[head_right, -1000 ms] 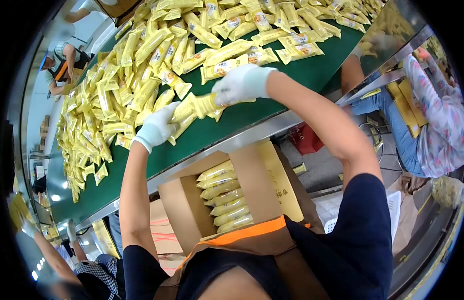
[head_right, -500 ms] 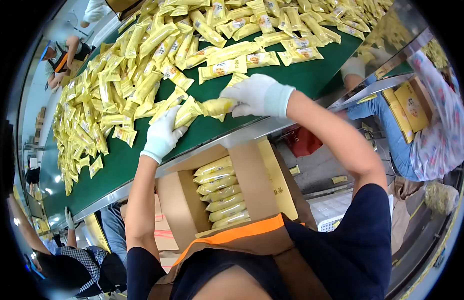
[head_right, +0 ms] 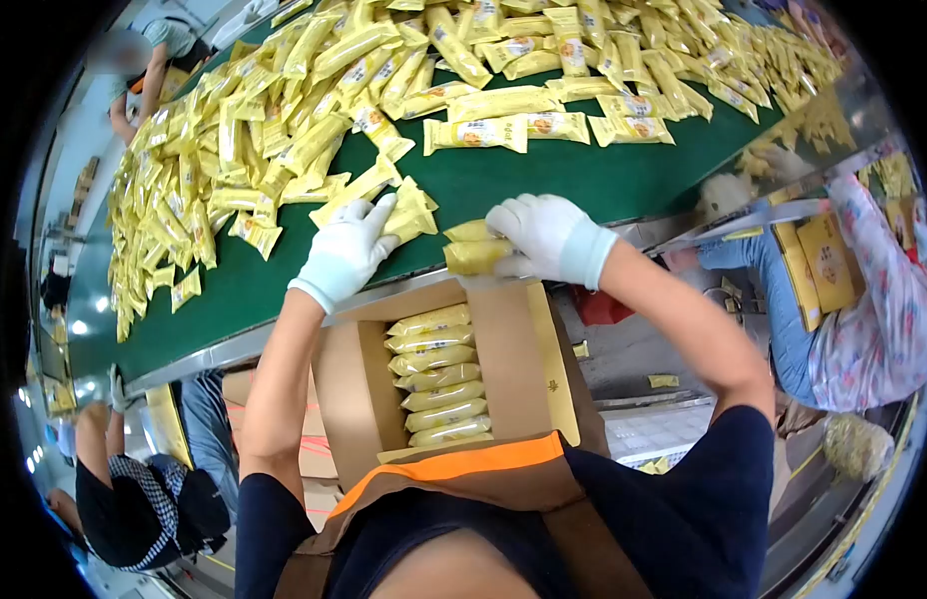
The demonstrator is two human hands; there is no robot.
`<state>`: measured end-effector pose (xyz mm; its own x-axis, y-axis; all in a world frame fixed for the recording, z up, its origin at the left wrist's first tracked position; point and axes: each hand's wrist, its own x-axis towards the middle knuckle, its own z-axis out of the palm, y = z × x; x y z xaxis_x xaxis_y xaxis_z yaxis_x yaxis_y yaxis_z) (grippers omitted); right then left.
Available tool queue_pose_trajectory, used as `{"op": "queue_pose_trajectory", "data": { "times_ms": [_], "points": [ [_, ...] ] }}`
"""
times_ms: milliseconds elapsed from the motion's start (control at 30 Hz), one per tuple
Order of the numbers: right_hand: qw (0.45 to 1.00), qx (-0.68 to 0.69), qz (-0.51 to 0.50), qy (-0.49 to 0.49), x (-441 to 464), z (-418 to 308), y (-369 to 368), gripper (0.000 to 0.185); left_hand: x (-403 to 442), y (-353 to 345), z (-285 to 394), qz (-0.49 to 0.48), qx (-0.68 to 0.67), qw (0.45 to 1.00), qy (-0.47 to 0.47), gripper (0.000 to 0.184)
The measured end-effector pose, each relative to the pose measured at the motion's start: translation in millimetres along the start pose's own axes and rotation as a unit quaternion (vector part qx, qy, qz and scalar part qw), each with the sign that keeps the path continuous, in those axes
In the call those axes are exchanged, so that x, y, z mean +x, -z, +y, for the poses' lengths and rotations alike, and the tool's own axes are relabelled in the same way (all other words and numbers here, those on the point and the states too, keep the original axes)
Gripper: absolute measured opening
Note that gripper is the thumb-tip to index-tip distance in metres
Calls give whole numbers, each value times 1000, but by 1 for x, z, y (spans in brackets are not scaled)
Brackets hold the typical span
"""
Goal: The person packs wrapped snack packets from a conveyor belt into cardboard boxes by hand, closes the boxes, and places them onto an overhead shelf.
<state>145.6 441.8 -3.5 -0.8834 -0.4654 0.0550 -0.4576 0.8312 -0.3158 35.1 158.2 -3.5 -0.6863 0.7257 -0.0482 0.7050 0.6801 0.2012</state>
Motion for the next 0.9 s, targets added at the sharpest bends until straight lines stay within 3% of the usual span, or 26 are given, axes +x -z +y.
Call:
{"op": "queue_pose_trajectory", "data": {
  "times_ms": [133, 167, 267, 333, 367, 433, 500, 567, 633, 700, 767, 867, 900],
  "points": [
    [985, -105, 124, -50, -6, -6, 16, 67, -12, -12, 2, 59, -22, 998, 12, 59],
    [990, -71, 89, -77, -7, 5, 8, 66, -11, -20, -1, 93, -29, 995, -7, 60],
    [987, 72, 8, -144, 4, 26, 15, 60, -2, -10, 1, -9, -48, 998, 33, 69],
    [929, 247, -78, -266, 39, -2, 59, 60, -1, 5, 7, -27, -48, 998, 44, 75],
    [946, 247, 12, -208, 52, 2, 61, 63, -2, 10, 9, -37, -47, 997, 53, 79],
    [975, 121, 120, -141, 89, 43, 48, 75, 0, 15, -2, 34, -75, 996, 22, 86],
    [980, 101, 9, -172, 121, 64, 39, 84, 13, 31, -23, 91, -93, 991, -5, 82],
    [977, 58, -79, -190, 128, 46, 32, 82, 33, 25, -53, 1, -220, 974, 47, 83],
    [974, 19, -99, -205, 122, 22, 30, 77, 38, 16, -57, -35, -118, 992, 26, 84],
    [981, -54, -51, -179, 99, 9, 19, 63, 27, 8, -48, -7, -21, 1000, -5, 86],
    [974, -156, 122, -107, 56, 2, 8, 59, 12, 7, -24, 3, 16, 999, 31, 87],
    [983, -86, 116, -115, 7, 16, -2, 74, 6, 0, -12, 48, -8, 998, 44, 86],
    [980, -59, 81, -171, 4, 17, 7, 76, 9, 1, -13, 66, -21, 996, 48, 85]
  ]
}}
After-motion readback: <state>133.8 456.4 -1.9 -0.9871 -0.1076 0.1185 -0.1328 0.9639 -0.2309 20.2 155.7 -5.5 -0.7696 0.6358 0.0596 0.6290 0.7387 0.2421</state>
